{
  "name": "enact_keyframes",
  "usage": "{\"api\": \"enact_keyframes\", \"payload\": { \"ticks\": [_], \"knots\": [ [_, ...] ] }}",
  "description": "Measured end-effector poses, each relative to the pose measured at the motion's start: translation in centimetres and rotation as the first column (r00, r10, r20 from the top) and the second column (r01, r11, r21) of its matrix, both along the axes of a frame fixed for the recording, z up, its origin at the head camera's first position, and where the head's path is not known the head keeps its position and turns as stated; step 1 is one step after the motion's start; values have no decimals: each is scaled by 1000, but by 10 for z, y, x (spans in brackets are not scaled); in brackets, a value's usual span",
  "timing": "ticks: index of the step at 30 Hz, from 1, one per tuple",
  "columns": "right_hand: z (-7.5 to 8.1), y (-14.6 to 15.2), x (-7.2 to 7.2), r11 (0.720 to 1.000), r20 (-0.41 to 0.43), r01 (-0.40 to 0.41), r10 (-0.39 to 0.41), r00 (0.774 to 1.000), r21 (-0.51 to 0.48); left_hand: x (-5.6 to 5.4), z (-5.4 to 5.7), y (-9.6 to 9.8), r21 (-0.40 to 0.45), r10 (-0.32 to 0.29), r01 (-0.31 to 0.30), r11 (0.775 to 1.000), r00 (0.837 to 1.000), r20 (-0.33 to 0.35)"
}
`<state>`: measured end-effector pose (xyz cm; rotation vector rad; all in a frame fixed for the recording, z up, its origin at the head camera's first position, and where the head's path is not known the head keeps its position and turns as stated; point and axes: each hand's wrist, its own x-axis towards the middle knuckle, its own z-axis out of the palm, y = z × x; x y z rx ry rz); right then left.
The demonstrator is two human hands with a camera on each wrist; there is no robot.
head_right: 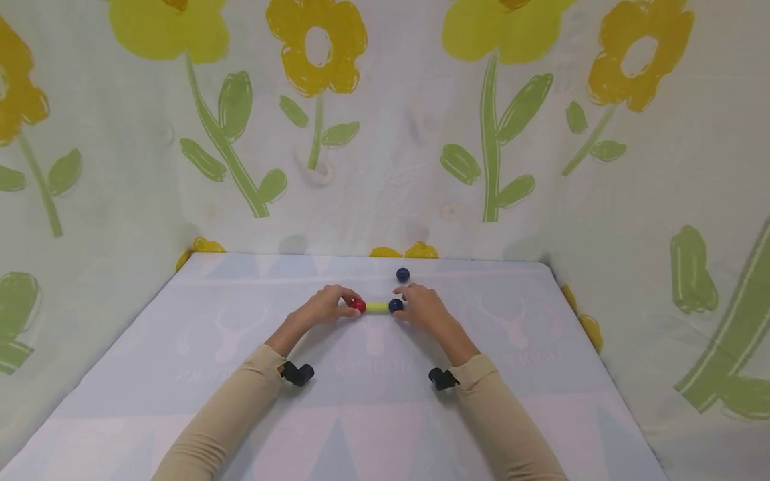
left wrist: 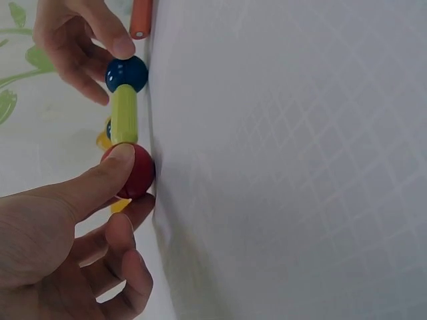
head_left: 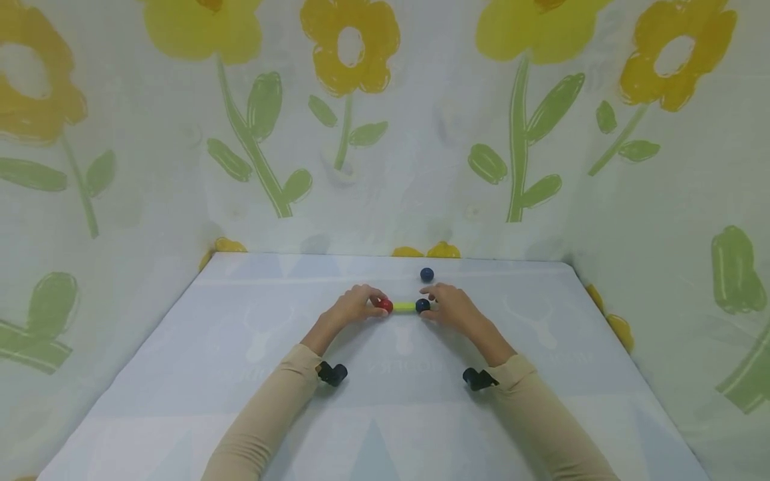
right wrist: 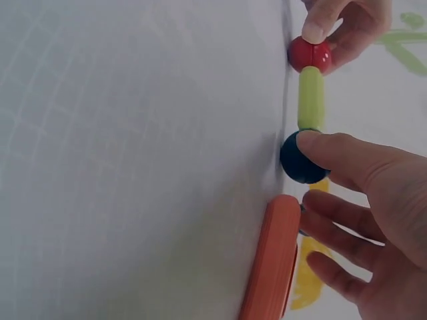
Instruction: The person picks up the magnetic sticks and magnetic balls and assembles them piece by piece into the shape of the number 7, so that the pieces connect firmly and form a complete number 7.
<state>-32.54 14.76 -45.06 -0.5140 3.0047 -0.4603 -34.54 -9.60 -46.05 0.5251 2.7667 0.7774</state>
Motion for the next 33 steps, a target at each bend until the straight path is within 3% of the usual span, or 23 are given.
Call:
{"api": "enact_keyframes", "payload": {
  "ticks": [12,25,33],
  "knots": [
    [6,25,16,999,-76,2,-4,997,-36,2,5,1,-23,6,-6,1000,1000,-2],
    [2,46,31,999,-113,-29,25,993,-27,1,-3,-1,3,6,-6,1000,1000,9],
    [-3,55,34,999,-147,-42,39,988,-19,1,-2,-1,0,-1,1,1000,1000,-8]
  ]
}}
